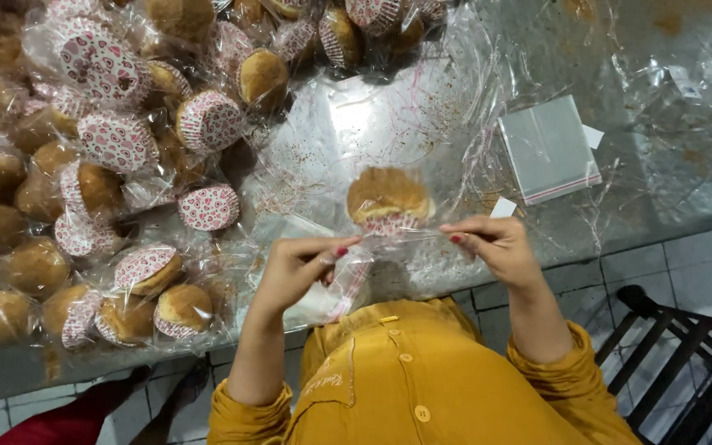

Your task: The person is individually wrapping bread rolls into plastic bags and sealing them at a packaging station.

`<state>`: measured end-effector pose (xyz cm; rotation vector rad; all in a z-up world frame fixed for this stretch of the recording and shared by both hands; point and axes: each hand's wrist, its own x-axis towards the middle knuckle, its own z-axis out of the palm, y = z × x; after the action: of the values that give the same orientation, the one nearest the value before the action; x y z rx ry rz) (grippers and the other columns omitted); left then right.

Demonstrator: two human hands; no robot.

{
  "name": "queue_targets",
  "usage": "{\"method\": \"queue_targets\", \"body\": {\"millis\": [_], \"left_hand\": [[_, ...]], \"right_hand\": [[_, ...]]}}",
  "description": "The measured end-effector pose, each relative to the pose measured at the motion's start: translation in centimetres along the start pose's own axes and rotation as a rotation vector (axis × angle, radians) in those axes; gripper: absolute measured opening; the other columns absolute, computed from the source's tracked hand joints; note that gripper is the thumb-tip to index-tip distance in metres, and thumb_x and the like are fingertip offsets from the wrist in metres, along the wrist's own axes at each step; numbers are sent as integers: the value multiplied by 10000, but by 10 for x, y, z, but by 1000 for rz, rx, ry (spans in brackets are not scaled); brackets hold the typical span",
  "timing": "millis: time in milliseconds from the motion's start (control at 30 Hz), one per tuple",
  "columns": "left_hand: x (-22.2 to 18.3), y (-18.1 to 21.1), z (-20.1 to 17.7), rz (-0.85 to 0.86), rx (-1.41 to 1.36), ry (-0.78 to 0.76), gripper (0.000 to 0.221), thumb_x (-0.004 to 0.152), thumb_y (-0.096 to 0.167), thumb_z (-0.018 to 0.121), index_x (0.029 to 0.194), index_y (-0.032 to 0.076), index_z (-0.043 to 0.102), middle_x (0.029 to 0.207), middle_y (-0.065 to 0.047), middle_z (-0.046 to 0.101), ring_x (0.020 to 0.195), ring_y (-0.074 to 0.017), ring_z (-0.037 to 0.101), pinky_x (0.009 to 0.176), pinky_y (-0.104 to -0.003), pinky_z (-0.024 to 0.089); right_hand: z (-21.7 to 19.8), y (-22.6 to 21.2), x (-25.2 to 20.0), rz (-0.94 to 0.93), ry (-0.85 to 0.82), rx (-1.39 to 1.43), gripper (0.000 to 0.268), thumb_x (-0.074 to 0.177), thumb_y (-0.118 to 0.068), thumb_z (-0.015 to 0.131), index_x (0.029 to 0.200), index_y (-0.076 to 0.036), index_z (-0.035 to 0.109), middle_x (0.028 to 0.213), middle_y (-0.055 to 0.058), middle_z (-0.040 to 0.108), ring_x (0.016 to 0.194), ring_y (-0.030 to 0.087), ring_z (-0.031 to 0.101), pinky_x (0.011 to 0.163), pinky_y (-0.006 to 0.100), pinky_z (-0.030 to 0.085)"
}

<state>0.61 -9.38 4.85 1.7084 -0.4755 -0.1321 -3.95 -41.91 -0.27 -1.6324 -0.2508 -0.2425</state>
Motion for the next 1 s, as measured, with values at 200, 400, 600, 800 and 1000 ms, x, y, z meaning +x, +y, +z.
{"method": "queue_targets", "body": {"millis": [200,400,600,800,1000], "left_hand": [[32,-39,11,-369,-150,26,233,999,176,631,1078,8,771,923,-251,761,853,-318,745,818,-477,577],[38,-83,25,-431,-441,179,340,1028,318,635,1155,22,742,1123,-228,729,1025,-300,704,938,-420,576],[3,-122,31,-536,-377,170,509,767,77,878,1249,91,715,1191,-133,721,1047,-144,577,991,-374,517],[-10,-215,54,-702,-304,154,511,728,54,886,1211,160,757,1125,-187,719,927,-178,643,775,-288,599],[-23,-288,72,-548,-70,383,735,672,160,978,1337,103,671,1081,-163,571,924,-203,648,845,-266,612]], "right_hand": [[18,-9,39,525,72,341,233,1004,-94,592,1174,18,705,1053,205,751,926,246,729,881,395,593],[7,18,52,558,29,421,374,977,-92,634,1306,84,616,1154,181,722,918,170,720,791,276,618],[15,65,21,732,16,383,480,817,100,733,1287,53,648,1208,127,712,963,134,682,837,263,572],[22,157,5,729,-98,194,476,814,113,743,1279,62,656,1246,197,682,962,172,668,823,307,584],[32,228,-20,515,-82,-140,442,828,-146,864,1252,-164,744,1156,24,761,951,94,707,822,234,558]]}}
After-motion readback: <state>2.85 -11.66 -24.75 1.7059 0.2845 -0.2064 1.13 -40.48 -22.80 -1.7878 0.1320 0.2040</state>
